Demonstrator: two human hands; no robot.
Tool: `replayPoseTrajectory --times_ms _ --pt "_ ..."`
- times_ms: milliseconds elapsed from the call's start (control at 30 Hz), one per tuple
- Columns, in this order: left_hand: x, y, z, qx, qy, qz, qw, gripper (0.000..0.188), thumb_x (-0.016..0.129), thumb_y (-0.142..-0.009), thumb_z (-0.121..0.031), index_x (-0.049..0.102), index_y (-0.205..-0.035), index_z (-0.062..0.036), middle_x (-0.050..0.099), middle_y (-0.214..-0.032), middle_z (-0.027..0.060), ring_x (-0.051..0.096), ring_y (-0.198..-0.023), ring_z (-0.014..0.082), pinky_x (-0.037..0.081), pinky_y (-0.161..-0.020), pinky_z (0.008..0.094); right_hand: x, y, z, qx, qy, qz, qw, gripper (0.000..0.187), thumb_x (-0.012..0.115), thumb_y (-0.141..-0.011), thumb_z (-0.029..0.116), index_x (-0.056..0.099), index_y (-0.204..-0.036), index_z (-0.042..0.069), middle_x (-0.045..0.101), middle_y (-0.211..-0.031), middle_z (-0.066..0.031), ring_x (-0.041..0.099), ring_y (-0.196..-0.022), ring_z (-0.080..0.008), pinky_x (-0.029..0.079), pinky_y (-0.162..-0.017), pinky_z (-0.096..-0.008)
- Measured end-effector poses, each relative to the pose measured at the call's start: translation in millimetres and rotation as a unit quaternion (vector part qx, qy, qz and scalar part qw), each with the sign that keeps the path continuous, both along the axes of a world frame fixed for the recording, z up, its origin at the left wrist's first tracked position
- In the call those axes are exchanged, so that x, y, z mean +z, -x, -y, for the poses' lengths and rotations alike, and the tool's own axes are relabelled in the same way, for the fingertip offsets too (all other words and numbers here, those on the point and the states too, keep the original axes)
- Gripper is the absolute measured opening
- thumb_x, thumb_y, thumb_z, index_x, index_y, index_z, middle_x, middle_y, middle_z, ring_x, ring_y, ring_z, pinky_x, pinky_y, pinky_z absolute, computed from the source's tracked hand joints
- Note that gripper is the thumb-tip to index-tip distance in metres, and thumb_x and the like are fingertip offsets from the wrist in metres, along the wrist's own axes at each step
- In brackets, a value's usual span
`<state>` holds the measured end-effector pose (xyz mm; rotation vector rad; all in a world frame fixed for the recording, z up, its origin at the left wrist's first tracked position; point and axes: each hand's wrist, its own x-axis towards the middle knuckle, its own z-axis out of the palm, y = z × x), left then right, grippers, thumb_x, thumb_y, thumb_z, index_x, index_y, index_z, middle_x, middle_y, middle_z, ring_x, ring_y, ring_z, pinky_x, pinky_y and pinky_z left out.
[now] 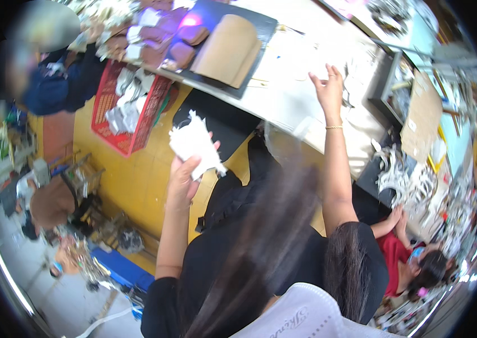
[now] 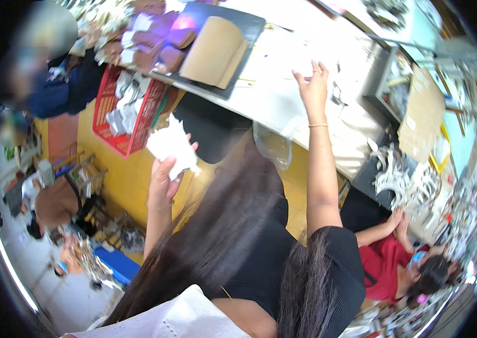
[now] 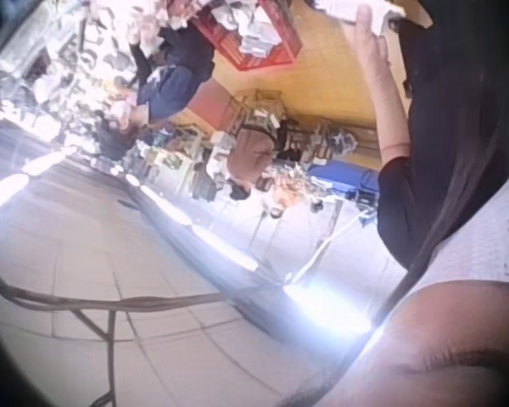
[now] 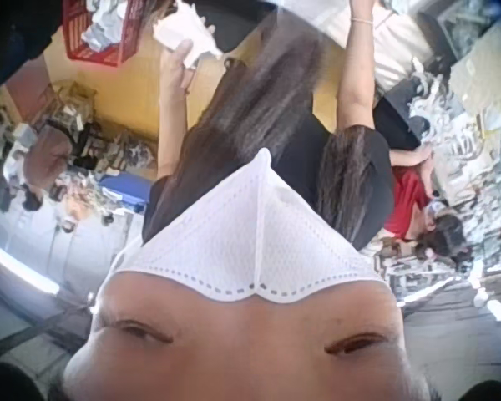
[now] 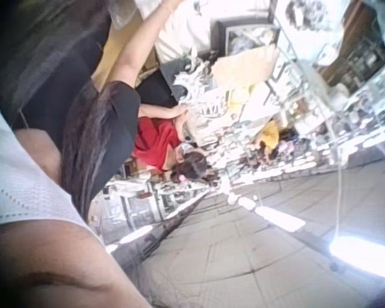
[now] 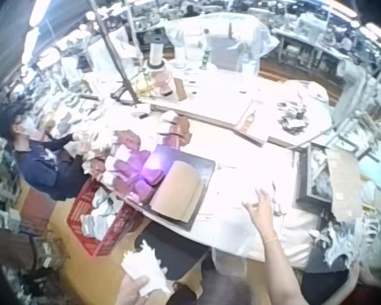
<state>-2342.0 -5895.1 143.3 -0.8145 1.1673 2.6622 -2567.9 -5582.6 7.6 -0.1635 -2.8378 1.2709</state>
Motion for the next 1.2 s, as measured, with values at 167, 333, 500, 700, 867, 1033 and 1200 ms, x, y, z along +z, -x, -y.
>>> replayPoseTrajectory --times_ms 167,333,500,700,867,1033,1200 --pt "7 39 -5 -0.056 0.195 -0.024 0.979 0.084 0.08 -0.077 -0.001 0.033 -0.147 -0.0026 0.053 -0.14 0.0178 0.055 -0.13 0.0318 0.049 -0.106 0.043 75 -14 65 0.309 0.303 0.139 0.891 0.053 0.076 -0.086 0.012 0.056 -0.135 0.008 0.057 -0.118 -0.0058 0.061 -0.095 -0.0136 0.051 -0.087 -0.0288" --pt "7 51 0 -0.089 0.245 -0.076 0.962 0.081 0.089 -0.072 -0.003 0.038 -0.136 -0.0027 0.054 -0.132 0.0104 0.055 -0.123 0.0189 0.046 -0.105 0.0355 141 -66 115 0.43 0.298 0.081 0.848 0.086 0.094 -0.062 0.025 0.054 -0.137 0.012 0.05 -0.11 -0.0036 0.054 -0.099 -0.0168 0.045 -0.09 -0.031" --pt "1 41 24 -0.182 0.3 -0.095 0.931 0.075 0.088 -0.073 -0.008 0.042 -0.132 -0.0022 0.055 -0.131 0.0118 0.057 -0.119 0.0181 0.046 -0.103 0.0343 161 -102 146 0.405 0.253 0.052 0.877 0.077 0.091 -0.066 0.024 0.06 -0.135 0.01 0.05 -0.113 -0.0047 0.054 -0.102 -0.0187 0.046 -0.093 -0.0329" --pt "-2 19 85 -0.321 0.223 -0.16 0.906 0.063 0.078 -0.088 -0.027 0.043 -0.133 -0.001 0.058 -0.122 0.0098 0.057 -0.115 0.0153 0.046 -0.1 0.0314 160 -155 182 0.314 0.25 0.108 0.909 0.058 0.088 -0.071 0.024 0.068 -0.125 0.012 0.051 -0.114 -0.0055 0.056 -0.101 -0.0185 0.049 -0.09 -0.0324" --pt "-10 22 105 -0.341 0.193 -0.151 0.908 0.048 0.056 -0.104 -0.039 0.049 -0.129 0.0008 0.058 -0.116 0.0066 0.053 -0.11 0.0111 0.044 -0.095 0.028 153 -178 188 0.304 0.196 0.058 0.93 0.053 0.087 -0.074 0.027 0.067 -0.12 0.01 0.058 -0.122 -0.0085 0.061 -0.109 -0.021 0.053 -0.088 -0.0328" --pt "-6 48 81 -0.329 0.254 -0.15 0.897 0.039 0.055 -0.105 -0.034 0.054 -0.123 0.0007 0.063 -0.109 0.0083 0.058 -0.1 0.0124 0.047 -0.089 0.0293 130 -157 158 0.325 0.27 -0.062 0.904 0.048 0.087 -0.072 0.014 0.061 -0.113 0.01 0.062 -0.126 -0.012 0.063 -0.114 -0.0293 0.054 -0.093 -0.0381" --pt "1 94 31 -0.189 0.418 -0.145 0.876 0.034 0.056 -0.105 -0.03 0.057 -0.117 0.001 0.065 -0.095 0.0091 0.058 -0.084 0.0125 0.049 -0.077 0.0288 125 -123 111 0.361 0.325 -0.118 0.866 0.03 0.08 -0.072 0.001 0.054 -0.085 0.008 0.069 -0.12 -0.0121 0.065 -0.114 -0.0346 0.055 -0.092 -0.04"
